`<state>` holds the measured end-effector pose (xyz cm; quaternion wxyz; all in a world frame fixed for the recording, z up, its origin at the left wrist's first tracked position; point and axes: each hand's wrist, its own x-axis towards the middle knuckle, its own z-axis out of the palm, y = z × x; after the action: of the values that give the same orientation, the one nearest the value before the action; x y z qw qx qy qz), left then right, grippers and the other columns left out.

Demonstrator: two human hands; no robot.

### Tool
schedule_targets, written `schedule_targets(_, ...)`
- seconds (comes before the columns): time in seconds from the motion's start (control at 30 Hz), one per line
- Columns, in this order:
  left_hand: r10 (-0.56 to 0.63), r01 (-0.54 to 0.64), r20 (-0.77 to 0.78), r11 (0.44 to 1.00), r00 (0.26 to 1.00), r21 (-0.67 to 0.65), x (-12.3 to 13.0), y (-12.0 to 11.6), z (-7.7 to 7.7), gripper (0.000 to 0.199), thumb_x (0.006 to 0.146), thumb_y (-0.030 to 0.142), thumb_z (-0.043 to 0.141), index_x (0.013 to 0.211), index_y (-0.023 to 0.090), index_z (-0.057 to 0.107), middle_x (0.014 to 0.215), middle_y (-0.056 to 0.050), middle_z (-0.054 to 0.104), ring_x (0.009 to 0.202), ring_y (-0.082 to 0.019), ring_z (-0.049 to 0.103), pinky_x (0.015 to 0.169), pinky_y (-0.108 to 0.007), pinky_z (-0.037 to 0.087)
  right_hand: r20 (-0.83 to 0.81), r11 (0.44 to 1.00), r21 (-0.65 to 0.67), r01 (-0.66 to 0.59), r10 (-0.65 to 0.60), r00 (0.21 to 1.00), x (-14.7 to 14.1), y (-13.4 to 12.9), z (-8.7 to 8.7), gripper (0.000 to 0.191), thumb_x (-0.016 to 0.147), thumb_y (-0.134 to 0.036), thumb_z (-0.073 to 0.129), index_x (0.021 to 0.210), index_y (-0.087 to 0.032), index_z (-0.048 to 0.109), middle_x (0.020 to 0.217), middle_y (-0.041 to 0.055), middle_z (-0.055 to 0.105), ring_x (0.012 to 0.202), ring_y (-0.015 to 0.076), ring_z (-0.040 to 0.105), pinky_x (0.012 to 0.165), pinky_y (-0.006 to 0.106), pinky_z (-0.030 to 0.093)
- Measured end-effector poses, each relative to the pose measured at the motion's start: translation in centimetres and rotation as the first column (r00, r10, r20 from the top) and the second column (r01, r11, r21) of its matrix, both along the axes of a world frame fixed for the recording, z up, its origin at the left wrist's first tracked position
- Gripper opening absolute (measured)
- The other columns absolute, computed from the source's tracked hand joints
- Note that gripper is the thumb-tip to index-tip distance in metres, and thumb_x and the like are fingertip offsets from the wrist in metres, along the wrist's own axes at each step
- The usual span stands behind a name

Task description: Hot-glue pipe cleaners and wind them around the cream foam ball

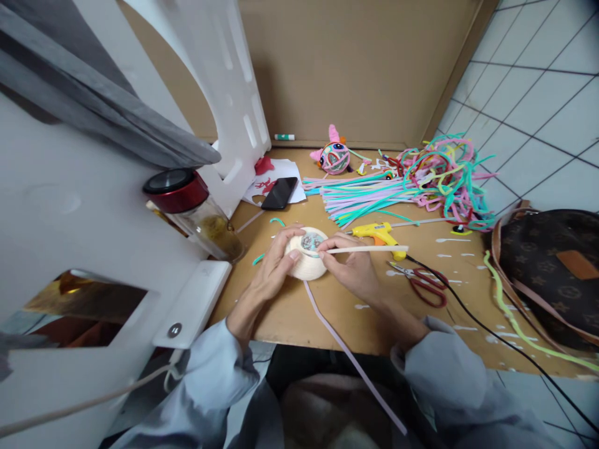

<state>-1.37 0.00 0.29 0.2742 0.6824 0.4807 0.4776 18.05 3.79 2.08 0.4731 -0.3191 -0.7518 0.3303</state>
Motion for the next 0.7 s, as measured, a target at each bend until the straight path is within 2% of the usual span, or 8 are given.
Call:
schedule_targets(0.13, 0.010, -0.010, 0.001, 1.000, 1.000, -0.002, 0.00, 0.01, -0.15, 0.048, 0.098, 0.059, 0.038, 0.125, 0.024, 0.054, 0.143, -0.012, 0.056, 0.136, -0.030, 0.050, 0.117, -0.048, 0.038, -0.012, 1.000, 0.018, 0.014, -0.013, 1.000, -0.09, -0.05, -0.21, 0.010, 0.080, -0.018, 0.060, 0.076, -0.023, 0.069, 0.076, -0.0001, 0.068, 0.073, 0.0161, 0.063, 0.070, 0.029, 0.050)
schedule_targets(0.43, 0.014, -0.014, -0.005, 0.999, 1.000, 0.029, 0.10, 0.11, -0.36, 0.040, 0.098, 0.051, 0.042, 0.125, 0.023, 0.054, 0.141, -0.013, 0.056, 0.135, -0.028, 0.052, 0.116, -0.047, 0.039, -0.016, 0.998, 0.056, 0.000, 0.001, 1.000, -0.11, -0.27, -0.15, 0.013, 0.080, -0.014, 0.061, 0.076, -0.022, 0.069, 0.076, -0.0009, 0.068, 0.073, 0.0151, 0.063, 0.069, 0.027, 0.048)
schedule_targets(0.7, 0.026, -0.026, -0.014, 1.000, 1.000, 0.007, 0.01, 0.16, -0.51, 0.037, 0.097, 0.047, 0.046, 0.125, 0.026, 0.054, 0.143, -0.011, 0.057, 0.140, -0.029, 0.049, 0.119, -0.048, 0.037, 0.019, 0.999, 0.043, 0.006, -0.007, 1.000, -0.09, -0.38, 0.11, 0.012, 0.079, -0.015, 0.060, 0.075, -0.023, 0.069, 0.076, -0.0002, 0.069, 0.074, 0.0157, 0.064, 0.069, 0.027, 0.049)
